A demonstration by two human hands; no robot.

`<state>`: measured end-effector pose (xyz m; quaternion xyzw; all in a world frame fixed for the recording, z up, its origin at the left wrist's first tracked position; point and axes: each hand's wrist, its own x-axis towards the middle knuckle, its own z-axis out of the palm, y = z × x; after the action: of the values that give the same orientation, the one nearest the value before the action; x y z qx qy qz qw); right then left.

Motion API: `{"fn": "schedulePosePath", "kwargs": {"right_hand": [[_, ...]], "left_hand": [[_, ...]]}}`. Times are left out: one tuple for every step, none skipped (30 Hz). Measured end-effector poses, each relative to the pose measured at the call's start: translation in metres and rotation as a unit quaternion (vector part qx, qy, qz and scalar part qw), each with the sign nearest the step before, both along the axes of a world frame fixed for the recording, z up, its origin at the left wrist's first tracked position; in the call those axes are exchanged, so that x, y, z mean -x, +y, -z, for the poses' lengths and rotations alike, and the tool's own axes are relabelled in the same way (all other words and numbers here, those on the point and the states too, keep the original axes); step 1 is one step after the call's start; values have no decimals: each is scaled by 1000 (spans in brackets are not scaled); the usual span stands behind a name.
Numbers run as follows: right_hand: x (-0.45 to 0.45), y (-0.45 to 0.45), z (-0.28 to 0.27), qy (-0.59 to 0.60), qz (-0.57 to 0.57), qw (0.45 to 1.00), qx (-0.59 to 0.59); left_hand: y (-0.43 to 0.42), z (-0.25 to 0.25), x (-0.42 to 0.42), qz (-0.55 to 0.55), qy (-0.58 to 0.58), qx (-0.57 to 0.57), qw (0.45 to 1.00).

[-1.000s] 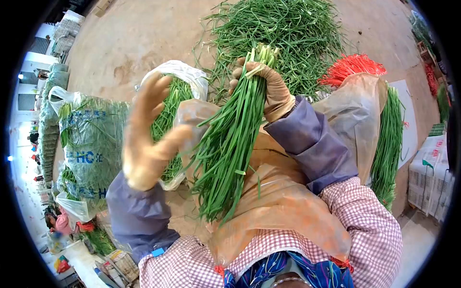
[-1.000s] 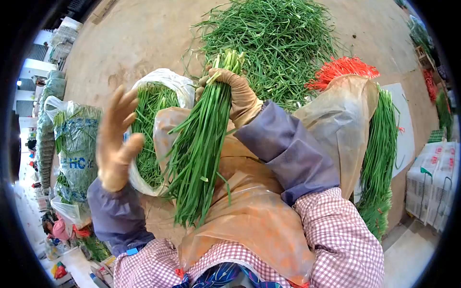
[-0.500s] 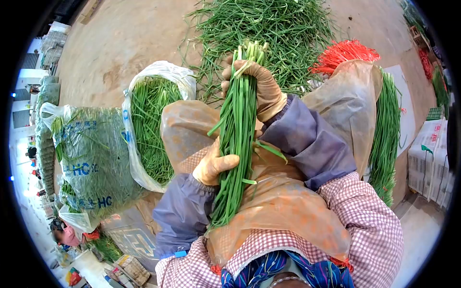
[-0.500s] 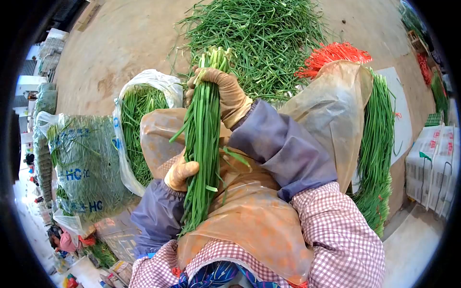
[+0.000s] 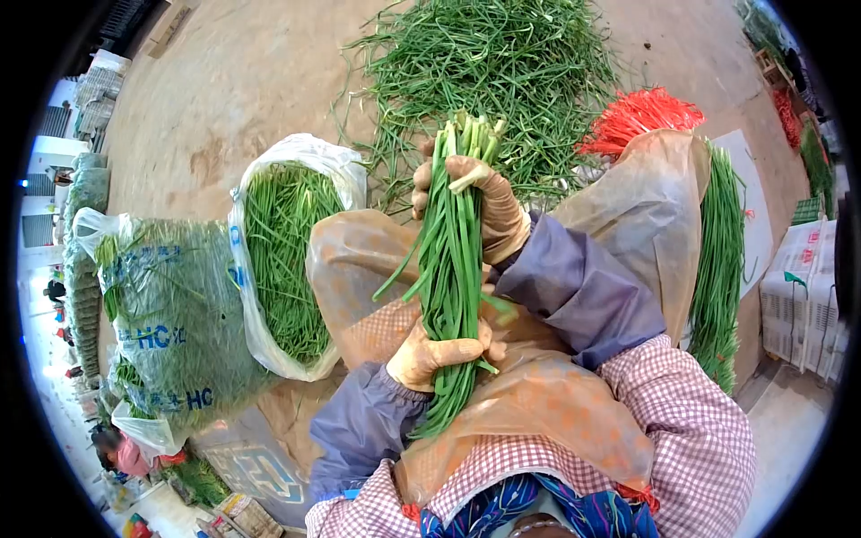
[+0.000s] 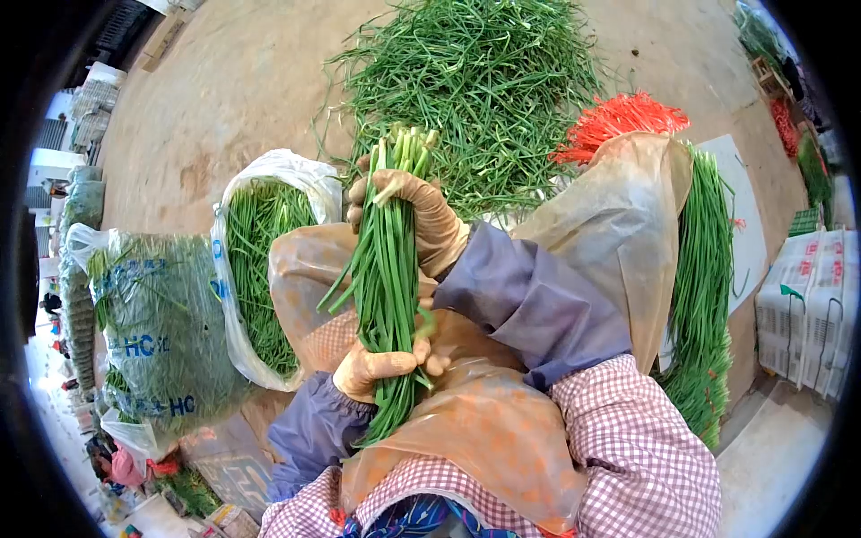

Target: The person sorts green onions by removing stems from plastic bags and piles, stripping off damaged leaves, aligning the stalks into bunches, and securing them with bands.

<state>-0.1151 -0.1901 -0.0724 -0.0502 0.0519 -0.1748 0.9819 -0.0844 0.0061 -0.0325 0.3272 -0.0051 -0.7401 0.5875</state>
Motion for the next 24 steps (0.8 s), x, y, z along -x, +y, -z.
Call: {"fn": "schedulePosePath", "kwargs": {"right_hand": [[1, -2, -2, 17, -3, 999, 49], [2, -8, 9, 19, 8, 986, 167], [7, -18, 22, 39, 14, 986, 159], [10, -27, 29, 59, 21, 986, 152], [6, -34, 20, 72, 109, 971, 201], [14, -51, 33, 117, 107, 971, 179], [23, -58, 22, 178, 118, 955, 204], [30, -63, 7, 238, 128, 936, 227], [38, -65, 1, 236, 85, 931, 264], [43, -62, -4, 234, 40, 924, 300], [44, -56, -15, 262, -25, 914, 309], [45, -41, -28, 297, -32, 859, 415], [40, -27, -20, 300, 16, 783, 544], [35, -14, -17, 296, 64, 686, 661], [36, -4, -24, 312, 71, 666, 674], [36, -5, -24, 322, 59, 687, 649], [34, -6, -22, 330, 47, 707, 624], [34, -10, -20, 339, 34, 726, 597], [33, -18, -18, 291, -4, 811, 507], [34, -23, -21, 287, 14, 804, 520], [35, -33, -17, 330, 76, 801, 494], [37, -48, -11, 371, 137, 792, 465], [44, -69, -4, 351, 203, 810, 423], [52, -86, 1, 328, 267, 823, 378]], "left_hand": [[2, -1, -5, 18, -38, -46, 998], [3, -7, -11, 33, -85, -80, 993], [4, -17, -17, 49, -132, -113, 984], [5, -22, -22, 64, -178, -144, 971], [12, -20, -20, 3, -215, -128, 968], [18, -28, -26, 11, -247, -152, 957], [24, -29, -32, 14, -268, -147, 952], [31, -29, -36, 16, -291, -143, 946], [36, -29, -39, 15, -317, -142, 938], [41, -27, -40, 14, -341, -142, 929], [47, -27, -41, 13, -364, -143, 920], [53, -27, -40, 8, -374, -160, 914], [58, -28, -39, 5, -383, -175, 907], [61, -29, -38, 1, -393, -187, 900], [62, -31, -38, -9, -389, -185, 902], [65, -31, -38, -5, -395, -189, 899], [70, -32, -39, -3, -401, -194, 895], [75, -32, -39, 0, -407, -199, 891], [85, -24, -39, 8, -428, -179, 886], [88, -19, -39, 8, -449, -160, 879], [90, -15, -38, 8, -469, -139, 872], [91, -13, -38, 7, -488, -118, 865], [92, -14, -38, 18, -481, -135, 866], [91, -18, -37, 22, -489, -138, 861]]}}
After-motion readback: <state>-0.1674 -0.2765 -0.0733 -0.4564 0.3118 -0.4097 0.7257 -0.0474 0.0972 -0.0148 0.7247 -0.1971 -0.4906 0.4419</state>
